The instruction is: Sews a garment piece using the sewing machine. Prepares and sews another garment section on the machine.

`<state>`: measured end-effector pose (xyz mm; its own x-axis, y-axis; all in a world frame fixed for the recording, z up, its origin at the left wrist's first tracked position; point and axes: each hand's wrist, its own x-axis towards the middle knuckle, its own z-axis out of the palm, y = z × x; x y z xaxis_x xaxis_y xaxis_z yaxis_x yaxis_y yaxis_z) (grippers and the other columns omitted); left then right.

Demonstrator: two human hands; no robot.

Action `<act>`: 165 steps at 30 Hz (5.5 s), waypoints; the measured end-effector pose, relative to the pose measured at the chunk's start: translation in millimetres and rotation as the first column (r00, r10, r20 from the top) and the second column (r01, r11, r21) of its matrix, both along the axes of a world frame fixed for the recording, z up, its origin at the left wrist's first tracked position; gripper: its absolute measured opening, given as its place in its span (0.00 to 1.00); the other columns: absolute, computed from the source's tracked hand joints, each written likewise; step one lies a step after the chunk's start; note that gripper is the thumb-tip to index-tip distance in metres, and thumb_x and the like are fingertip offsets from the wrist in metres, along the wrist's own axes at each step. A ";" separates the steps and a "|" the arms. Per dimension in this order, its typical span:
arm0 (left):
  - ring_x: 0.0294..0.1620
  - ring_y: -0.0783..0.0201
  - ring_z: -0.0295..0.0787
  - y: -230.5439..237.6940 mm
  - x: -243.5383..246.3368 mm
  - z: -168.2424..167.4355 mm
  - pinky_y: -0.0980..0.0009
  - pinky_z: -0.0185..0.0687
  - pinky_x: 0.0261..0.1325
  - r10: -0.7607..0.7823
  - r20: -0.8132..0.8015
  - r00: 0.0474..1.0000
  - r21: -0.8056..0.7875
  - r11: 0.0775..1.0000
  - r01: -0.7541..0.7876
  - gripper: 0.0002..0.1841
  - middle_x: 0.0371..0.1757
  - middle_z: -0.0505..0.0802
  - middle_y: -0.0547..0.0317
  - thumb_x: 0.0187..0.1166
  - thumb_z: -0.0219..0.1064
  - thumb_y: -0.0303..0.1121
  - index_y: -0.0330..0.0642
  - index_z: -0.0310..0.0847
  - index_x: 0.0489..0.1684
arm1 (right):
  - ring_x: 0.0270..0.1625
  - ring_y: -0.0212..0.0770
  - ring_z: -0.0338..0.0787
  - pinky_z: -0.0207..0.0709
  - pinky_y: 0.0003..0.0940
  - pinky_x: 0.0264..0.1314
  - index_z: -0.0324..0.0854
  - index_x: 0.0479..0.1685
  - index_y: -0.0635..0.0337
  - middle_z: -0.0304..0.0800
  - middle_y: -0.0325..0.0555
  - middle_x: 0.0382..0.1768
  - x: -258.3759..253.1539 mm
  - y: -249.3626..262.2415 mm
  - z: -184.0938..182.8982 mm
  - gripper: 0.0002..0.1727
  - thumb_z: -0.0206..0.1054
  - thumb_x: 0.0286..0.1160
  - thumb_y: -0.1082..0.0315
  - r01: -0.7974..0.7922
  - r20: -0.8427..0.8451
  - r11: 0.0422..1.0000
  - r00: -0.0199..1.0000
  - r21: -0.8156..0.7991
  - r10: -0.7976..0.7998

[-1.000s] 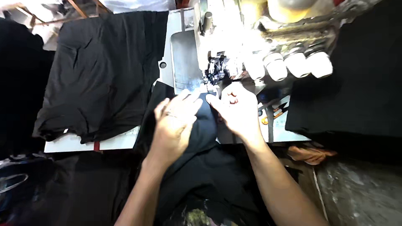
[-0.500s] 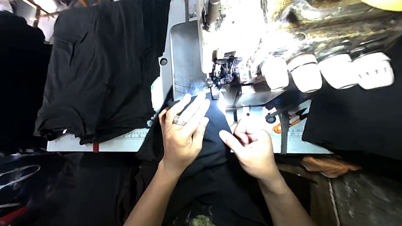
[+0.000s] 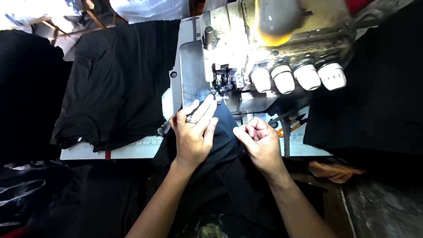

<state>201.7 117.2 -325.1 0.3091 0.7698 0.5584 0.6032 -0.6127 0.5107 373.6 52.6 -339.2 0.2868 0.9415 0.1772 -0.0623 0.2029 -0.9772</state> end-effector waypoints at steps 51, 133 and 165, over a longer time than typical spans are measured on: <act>0.37 0.79 0.92 -95.2 -161.9 5.2 0.79 0.91 0.42 0.402 0.254 0.879 -0.681 0.720 -0.132 0.07 0.38 0.93 0.72 0.88 0.58 0.29 0.42 0.82 0.50 | 0.17 0.22 0.71 0.64 0.19 0.21 0.82 0.22 0.51 0.74 0.28 0.14 -22.3 -81.0 8.2 0.17 0.66 0.84 0.61 0.130 0.265 0.928 0.964 -0.348 -0.035; 0.40 0.88 0.87 -165.7 -97.7 -14.9 0.87 0.85 0.45 0.483 0.120 0.867 -0.586 0.740 -0.331 0.12 0.41 0.89 0.63 0.84 0.59 0.30 0.27 0.75 0.54 | 0.29 0.20 0.88 0.84 0.14 0.33 0.91 0.35 0.46 0.93 0.23 0.30 47.5 -84.7 33.6 0.03 0.77 0.65 0.65 0.058 0.251 0.966 0.968 -0.253 0.008; 0.47 0.47 0.93 -157.1 -193.9 -56.0 0.46 0.90 0.53 0.509 0.008 0.861 -0.832 0.481 -0.277 0.34 0.54 0.92 0.35 0.67 0.82 0.40 0.30 0.77 0.71 | 0.56 0.27 0.92 0.87 0.29 0.63 0.85 0.63 0.58 0.95 0.37 0.52 16.6 -36.7 47.8 0.26 0.78 0.68 0.53 -0.102 0.362 0.907 0.894 -0.409 0.264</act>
